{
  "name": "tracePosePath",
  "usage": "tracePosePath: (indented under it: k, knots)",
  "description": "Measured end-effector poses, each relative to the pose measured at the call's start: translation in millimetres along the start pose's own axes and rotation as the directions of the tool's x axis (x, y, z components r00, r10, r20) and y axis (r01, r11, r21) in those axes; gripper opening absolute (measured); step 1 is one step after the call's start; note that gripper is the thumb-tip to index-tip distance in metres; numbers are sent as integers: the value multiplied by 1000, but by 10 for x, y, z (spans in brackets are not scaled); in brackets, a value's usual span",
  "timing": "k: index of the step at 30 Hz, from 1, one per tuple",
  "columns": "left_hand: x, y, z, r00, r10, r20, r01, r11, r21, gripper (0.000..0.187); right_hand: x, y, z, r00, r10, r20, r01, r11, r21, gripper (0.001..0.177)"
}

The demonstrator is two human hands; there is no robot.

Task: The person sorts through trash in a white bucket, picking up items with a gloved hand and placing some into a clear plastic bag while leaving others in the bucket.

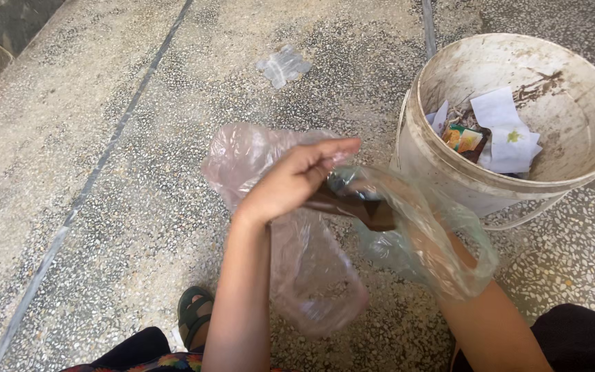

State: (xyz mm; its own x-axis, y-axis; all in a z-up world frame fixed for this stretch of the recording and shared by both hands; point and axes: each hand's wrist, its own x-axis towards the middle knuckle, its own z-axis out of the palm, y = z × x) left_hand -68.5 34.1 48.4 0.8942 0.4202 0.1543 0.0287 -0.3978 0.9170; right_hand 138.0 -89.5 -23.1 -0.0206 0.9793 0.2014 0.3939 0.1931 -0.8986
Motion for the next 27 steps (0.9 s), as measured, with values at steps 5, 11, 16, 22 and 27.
tracePosePath:
  k: [5,11,16,22,27]
  knots:
    - [57,211,401,991,-117,61,105,981,165,49,121,-3,21,991,-18,-134,29,996,84,69]
    - [94,100,762,1000,1,-10,-2,987,-163,57,256,-39,88,983,-45,-178,72,987,146,67]
    - [167,-199,1195,944,282,169,-197,898,-393,56,330,-94,95,980,-57,-188,91,980,175,67]
    - [70,40,1706,846,420,328,-155,783,-602,48,382,-142,92,976,-63,-207,107,972,210,66]
    - [55,-9,1090,926,367,86,-268,800,-537,56,399,-125,72,974,-63,-216,115,965,238,65]
